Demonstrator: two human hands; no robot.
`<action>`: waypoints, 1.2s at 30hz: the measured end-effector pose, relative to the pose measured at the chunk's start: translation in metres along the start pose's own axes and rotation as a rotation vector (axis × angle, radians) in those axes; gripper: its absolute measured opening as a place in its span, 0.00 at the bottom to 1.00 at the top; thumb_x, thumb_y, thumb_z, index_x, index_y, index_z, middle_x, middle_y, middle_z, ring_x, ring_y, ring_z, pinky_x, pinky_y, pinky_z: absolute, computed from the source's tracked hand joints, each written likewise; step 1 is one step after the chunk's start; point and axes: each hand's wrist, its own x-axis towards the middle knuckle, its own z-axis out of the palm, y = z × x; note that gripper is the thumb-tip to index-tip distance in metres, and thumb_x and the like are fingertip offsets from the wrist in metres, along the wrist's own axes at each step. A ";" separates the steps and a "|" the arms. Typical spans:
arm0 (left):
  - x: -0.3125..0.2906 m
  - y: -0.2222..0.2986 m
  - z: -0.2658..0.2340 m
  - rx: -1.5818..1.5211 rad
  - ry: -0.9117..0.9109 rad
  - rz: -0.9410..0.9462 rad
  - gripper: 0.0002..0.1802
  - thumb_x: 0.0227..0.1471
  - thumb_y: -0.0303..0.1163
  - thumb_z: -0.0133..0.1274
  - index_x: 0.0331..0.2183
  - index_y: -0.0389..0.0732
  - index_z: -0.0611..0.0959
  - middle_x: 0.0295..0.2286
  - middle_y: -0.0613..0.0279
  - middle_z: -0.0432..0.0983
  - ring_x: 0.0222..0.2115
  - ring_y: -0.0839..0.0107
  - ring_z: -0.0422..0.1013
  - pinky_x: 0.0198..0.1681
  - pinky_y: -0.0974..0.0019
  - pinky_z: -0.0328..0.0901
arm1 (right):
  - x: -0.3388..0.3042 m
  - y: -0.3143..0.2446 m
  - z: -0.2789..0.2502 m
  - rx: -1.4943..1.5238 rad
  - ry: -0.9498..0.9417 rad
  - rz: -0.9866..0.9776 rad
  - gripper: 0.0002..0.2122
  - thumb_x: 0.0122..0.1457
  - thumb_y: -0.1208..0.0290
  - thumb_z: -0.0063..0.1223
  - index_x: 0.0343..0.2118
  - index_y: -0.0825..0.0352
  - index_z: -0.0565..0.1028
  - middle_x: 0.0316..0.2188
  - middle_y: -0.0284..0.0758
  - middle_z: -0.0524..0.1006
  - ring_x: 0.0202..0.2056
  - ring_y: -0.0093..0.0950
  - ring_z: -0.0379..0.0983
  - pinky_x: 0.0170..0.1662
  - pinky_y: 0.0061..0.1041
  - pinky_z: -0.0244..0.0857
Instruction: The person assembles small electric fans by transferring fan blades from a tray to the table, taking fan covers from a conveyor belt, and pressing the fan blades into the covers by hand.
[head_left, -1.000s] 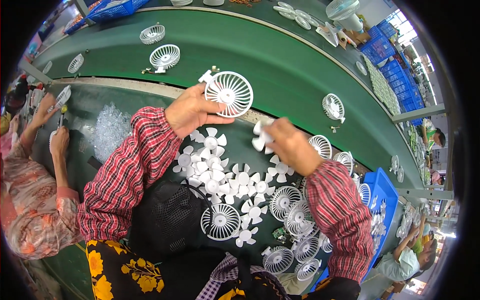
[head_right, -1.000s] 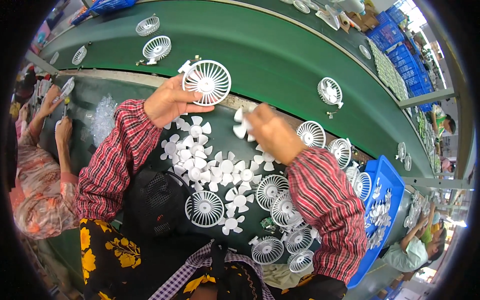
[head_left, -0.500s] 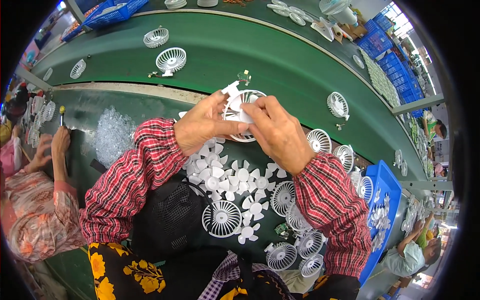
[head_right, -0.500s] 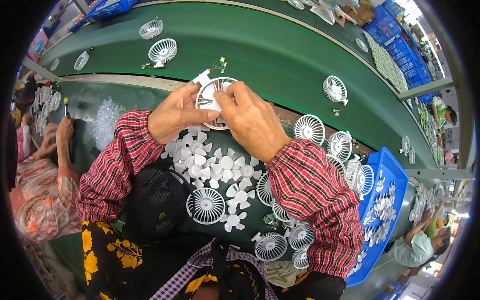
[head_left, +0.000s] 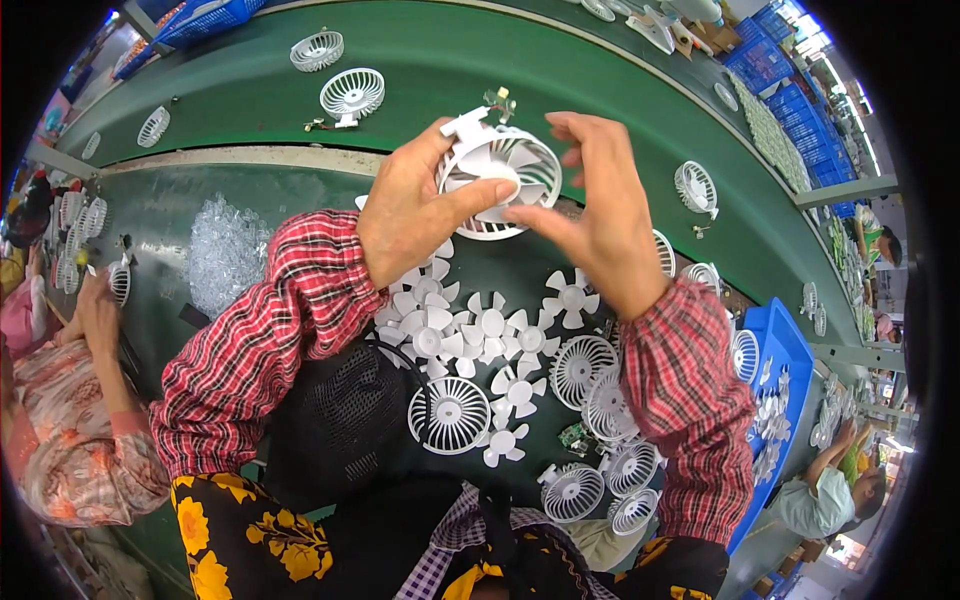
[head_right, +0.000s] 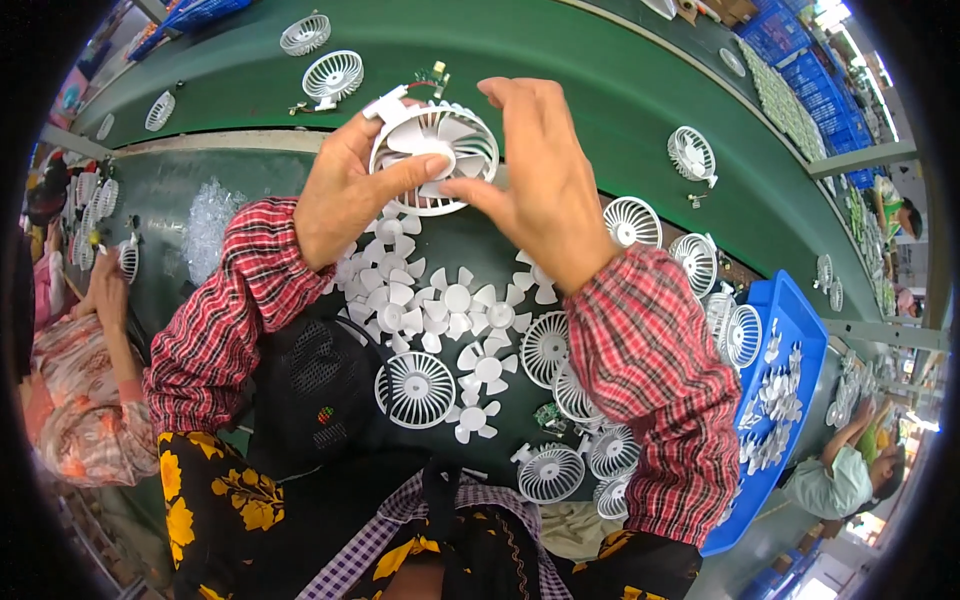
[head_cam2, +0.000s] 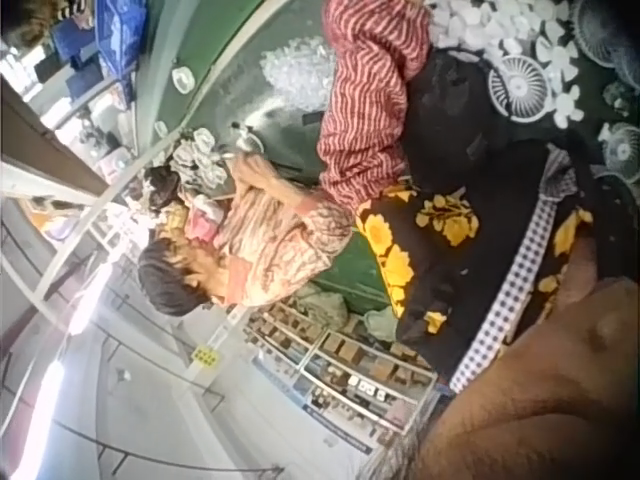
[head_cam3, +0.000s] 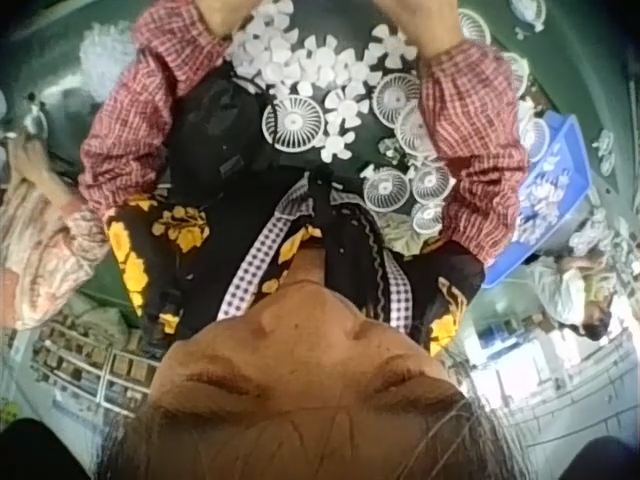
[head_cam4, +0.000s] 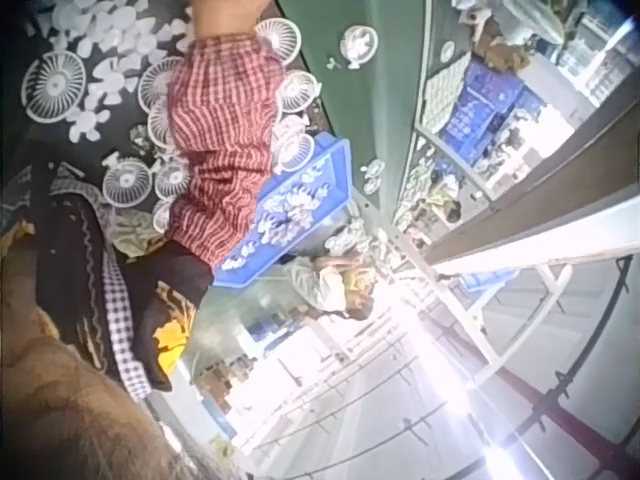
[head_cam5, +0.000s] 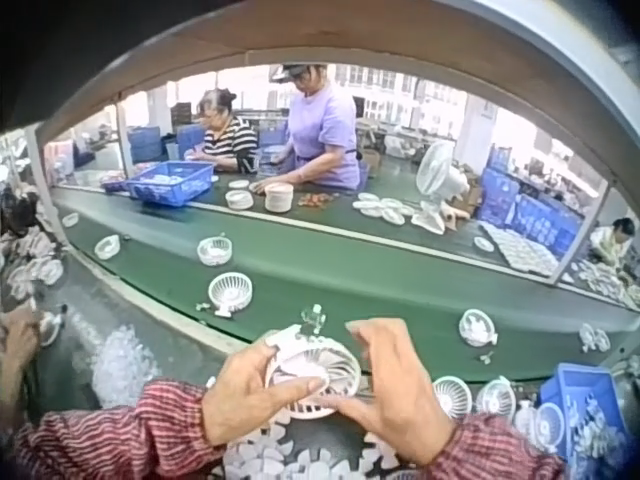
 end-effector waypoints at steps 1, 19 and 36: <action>0.001 -0.001 0.002 0.034 -0.006 0.045 0.21 0.49 0.26 0.58 0.45 0.33 0.71 0.35 0.64 0.74 0.32 0.80 0.70 0.32 0.76 0.68 | 0.001 0.005 -0.002 0.224 -0.140 0.177 0.24 0.43 0.73 0.66 0.44 0.72 0.69 0.38 0.41 0.72 0.37 0.34 0.73 0.39 0.28 0.70; 0.065 -0.006 0.012 0.168 0.039 0.140 0.21 0.43 0.22 0.59 0.43 0.33 0.77 0.32 0.60 0.78 0.31 0.76 0.73 0.35 0.72 0.69 | 0.021 0.057 0.011 0.786 -0.052 0.389 0.14 0.46 0.80 0.63 0.36 0.73 0.73 0.29 0.32 0.76 0.32 0.18 0.72 0.37 0.17 0.67; 0.095 -0.026 -0.128 1.100 -0.125 -0.121 0.18 0.45 0.42 0.61 0.31 0.36 0.81 0.23 0.58 0.78 0.26 0.69 0.74 0.32 0.67 0.68 | 0.014 0.108 0.035 -0.125 -0.461 -0.054 0.18 0.42 0.80 0.58 0.41 0.70 0.74 0.41 0.46 0.71 0.47 0.42 0.66 0.47 0.34 0.65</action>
